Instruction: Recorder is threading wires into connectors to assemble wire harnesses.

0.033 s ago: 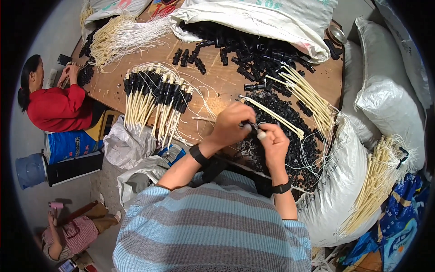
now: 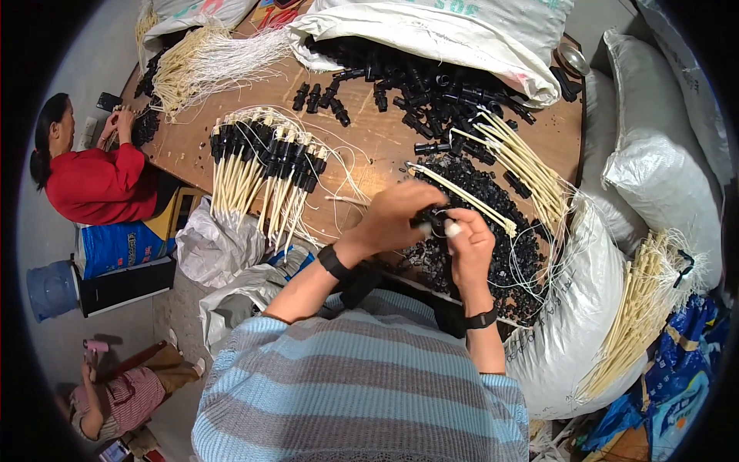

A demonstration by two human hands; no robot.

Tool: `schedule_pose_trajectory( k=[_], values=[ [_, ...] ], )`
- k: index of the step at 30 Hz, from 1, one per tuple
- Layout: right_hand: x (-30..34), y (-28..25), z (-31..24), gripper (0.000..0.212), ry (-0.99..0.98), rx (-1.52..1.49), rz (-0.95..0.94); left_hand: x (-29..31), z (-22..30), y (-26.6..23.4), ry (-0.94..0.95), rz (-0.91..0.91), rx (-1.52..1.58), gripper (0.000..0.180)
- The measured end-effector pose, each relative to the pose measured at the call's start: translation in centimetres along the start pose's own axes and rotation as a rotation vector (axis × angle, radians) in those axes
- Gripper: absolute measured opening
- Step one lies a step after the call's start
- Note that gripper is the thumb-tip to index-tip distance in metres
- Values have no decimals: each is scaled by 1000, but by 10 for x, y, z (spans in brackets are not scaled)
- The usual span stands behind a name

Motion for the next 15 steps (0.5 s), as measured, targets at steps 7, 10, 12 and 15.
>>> schedule_pose_trajectory(
  k=[7,10,12,15],
  values=[
    [13,30,-42,28,-428,811,-248,22,-33,25,-154,-322,-56,38],
    [21,53,-48,31,-579,1178,-335,25,-34,21,-167,-296,-161,35],
    [20,57,-50,22,-642,1059,-311,24,-31,15,-187,-266,-221,33],
    [-7,19,-23,13,-80,785,-85,17,-7,15,-41,-222,-401,20]
  ],
)
Point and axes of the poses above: each hand's wrist, its own x-axis away from the middle knuckle, its own y-axis out of the palm, z = x × y, the point moved 10 cm from there along -x, towards the middle knuckle, and after that the axes turned 9 degrees about -x, right-handed, at the moved point
